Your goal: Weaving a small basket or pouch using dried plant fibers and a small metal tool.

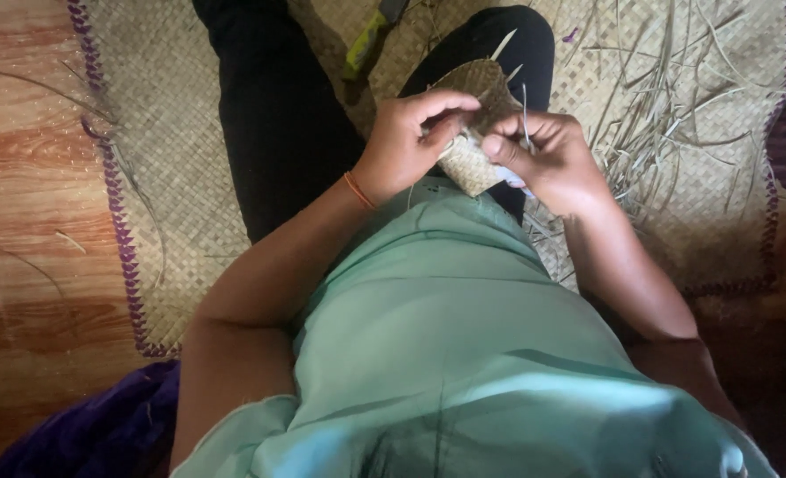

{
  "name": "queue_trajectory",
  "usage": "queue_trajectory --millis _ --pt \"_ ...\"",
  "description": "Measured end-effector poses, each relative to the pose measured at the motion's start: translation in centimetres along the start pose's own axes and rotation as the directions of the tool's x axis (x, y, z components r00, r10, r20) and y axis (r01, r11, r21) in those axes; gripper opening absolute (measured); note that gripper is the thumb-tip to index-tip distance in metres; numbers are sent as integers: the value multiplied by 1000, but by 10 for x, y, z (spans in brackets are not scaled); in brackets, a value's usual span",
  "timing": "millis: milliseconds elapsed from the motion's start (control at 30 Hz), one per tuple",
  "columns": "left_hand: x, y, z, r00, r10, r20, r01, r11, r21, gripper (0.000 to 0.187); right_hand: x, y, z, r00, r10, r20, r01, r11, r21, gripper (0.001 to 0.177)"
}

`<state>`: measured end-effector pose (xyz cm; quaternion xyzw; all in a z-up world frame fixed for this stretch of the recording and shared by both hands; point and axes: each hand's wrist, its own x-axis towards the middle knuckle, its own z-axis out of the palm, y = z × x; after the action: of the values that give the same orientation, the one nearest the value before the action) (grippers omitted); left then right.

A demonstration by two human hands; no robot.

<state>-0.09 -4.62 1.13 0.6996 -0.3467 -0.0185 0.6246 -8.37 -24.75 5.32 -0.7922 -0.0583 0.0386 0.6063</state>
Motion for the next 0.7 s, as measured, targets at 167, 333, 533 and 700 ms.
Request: queue_trajectory --millis 167,333,533,700 --pt "-9 -16 0 999 11 43 -3 984 -177 31 7 18 1 985 102 -136 -77 980 183 14" --pt "-5 -5 6 999 47 14 -44 984 -172 38 3 1 1 994 36 -107 -25 995 102 11" --pt "-1 14 -1 989 145 -4 -146 989 -2 15 -21 -3 -13 993 -9 -120 -18 974 -226 31" --pt "-2 10 3 1000 13 19 -9 980 -200 15 -31 -27 -4 965 -250 -75 169 818 -550 12"
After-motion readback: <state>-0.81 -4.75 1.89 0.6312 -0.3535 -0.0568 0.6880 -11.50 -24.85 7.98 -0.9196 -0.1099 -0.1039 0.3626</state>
